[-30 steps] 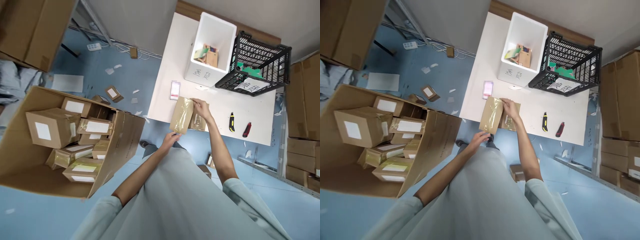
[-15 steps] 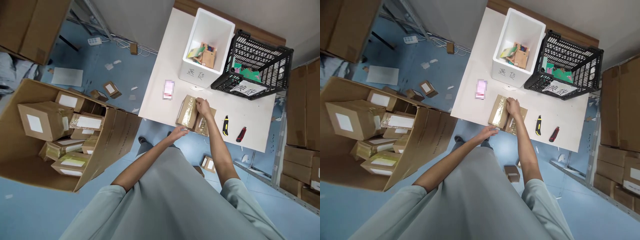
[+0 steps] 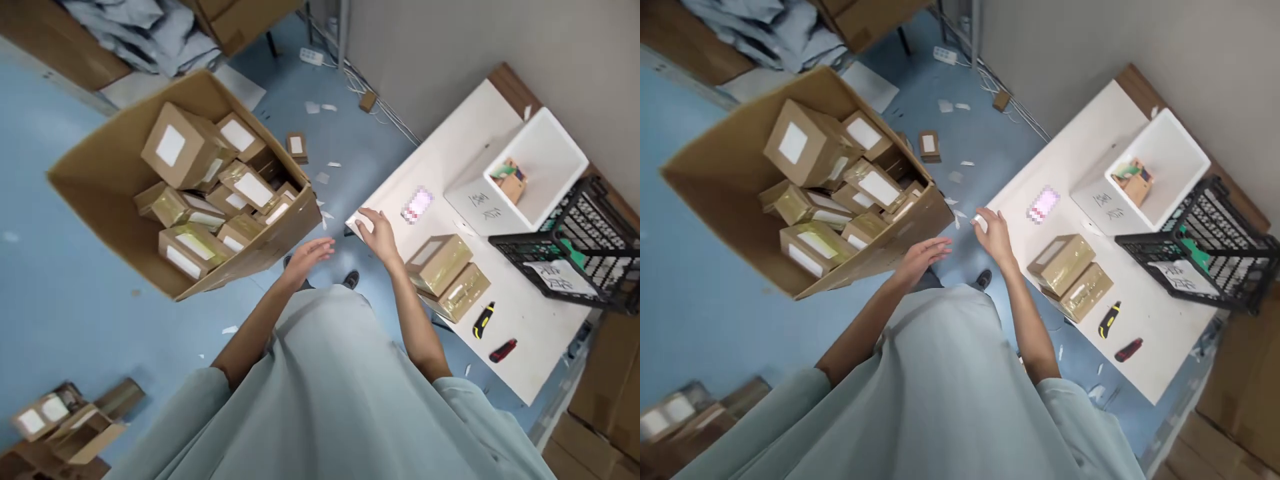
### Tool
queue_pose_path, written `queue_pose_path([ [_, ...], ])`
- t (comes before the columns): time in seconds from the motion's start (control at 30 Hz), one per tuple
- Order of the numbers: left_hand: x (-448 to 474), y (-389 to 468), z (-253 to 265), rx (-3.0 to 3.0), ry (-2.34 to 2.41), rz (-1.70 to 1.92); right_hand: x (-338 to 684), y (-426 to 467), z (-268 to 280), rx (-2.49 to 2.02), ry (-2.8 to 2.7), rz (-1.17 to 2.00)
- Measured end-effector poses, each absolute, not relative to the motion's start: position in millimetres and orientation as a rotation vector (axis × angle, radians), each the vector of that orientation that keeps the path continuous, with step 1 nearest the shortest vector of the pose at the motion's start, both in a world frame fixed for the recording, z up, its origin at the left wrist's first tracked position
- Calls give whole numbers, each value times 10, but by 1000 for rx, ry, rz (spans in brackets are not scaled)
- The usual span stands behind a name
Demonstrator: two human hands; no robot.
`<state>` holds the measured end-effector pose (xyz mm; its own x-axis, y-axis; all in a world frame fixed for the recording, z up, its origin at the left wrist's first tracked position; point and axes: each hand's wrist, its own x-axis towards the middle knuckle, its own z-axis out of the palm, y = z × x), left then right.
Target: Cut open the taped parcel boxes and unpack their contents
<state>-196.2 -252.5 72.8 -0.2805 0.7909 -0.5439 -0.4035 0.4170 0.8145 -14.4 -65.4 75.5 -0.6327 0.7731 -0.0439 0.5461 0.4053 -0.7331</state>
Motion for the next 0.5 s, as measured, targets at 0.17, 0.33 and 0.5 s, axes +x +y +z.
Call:
queue_pose_path([
  [0.17,-3056,-3241,664,192,1525,1411,-1485,-1145,718,-932,-2555,1192],
  [0.33,-3953,-3986,452,-13,1663,1504,-2650,-1567,563,-773,-2743,1276],
  [0.5,-4518,-4579,19,-268,1882,1492,-3506,-1993,293,-678,-2908,1422],
])
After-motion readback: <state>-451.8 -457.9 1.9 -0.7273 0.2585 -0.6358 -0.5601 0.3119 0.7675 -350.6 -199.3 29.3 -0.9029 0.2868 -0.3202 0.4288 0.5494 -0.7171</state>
